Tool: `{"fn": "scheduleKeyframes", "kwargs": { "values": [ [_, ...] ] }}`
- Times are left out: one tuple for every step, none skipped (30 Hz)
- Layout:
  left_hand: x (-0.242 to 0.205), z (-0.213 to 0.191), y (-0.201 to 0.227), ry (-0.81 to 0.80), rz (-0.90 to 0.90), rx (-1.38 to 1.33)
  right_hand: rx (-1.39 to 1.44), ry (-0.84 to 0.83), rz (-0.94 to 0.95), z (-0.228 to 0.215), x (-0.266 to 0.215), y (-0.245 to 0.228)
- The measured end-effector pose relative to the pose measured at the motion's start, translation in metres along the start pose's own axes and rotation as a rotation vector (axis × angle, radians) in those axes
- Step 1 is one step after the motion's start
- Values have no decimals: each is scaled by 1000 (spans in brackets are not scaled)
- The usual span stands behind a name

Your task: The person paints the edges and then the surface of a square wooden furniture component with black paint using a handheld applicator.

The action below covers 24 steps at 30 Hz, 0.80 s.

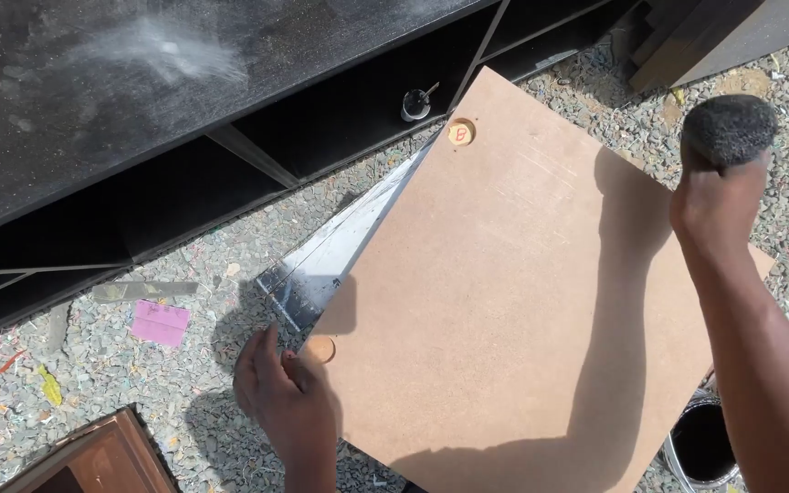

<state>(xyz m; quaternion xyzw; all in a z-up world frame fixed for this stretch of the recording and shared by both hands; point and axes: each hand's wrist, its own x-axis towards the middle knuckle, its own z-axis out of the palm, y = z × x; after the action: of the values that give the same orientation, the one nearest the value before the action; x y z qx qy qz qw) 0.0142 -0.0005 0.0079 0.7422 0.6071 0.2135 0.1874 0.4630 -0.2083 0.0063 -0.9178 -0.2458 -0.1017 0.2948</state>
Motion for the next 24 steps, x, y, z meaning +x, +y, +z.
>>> {"fn": "scheduleKeyframes", "kwargs": {
  "values": [
    [2,1,16,-38,82,-78,113,14,154,-26,-42,11],
    [6,4,33,-71,170,-156,239,42,303,-48,-85,19],
    [10,28,22,-65,173,-157,217,70,334,-59,-145,25],
    [15,55,14,-81,249,-101,233,169,548,-69,-194,26],
    [18,85,8,-96,326,-45,256,273,759,-79,-230,24],
    [24,72,29,-103,333,-49,250,281,765,-75,-245,10],
    [28,60,50,-221,210,-18,346,250,996,-71,-261,-2],
    [29,48,73,-349,90,15,436,222,1232,-71,-280,-14],
    [26,41,78,-367,101,13,425,238,1244,-77,-275,-10],
    [27,35,82,-430,-4,22,559,229,1197,-77,-267,-6],
    [28,28,88,-494,-109,32,691,221,1146,-77,-260,-2],
    [24,23,96,-496,-92,35,699,236,1154,-86,-231,-17],
    [20,18,104,-470,-75,49,583,85,1241,-95,-201,-31],
    [9,3,108,-469,-69,81,442,-80,1343,-116,-180,-49],
    [-2,2,103,-496,-63,102,426,-77,1375,-114,-180,-31],
    [-12,5,98,-440,15,83,615,-112,1196,-106,-178,-9],
    [-20,8,94,-383,94,63,794,-144,1007,-98,-175,11],
    [-32,13,91,-375,111,56,807,-128,1000,-101,-180,28],
    [-41,16,88,-342,39,87,772,-170,930,-104,-183,43],
    [-53,15,82,-315,-37,126,732,-217,869,-109,-191,56],
    [-77,9,97,-313,-23,127,741,-205,873,-121,-204,63],
    [-101,7,111,-293,67,71,656,-175,922,-133,-217,71],
    [-125,6,124,-273,157,15,570,-146,970,-142,-230,79],
    [-160,8,137,-282,171,9,568,-129,977,-167,-229,69]
  ]
}}
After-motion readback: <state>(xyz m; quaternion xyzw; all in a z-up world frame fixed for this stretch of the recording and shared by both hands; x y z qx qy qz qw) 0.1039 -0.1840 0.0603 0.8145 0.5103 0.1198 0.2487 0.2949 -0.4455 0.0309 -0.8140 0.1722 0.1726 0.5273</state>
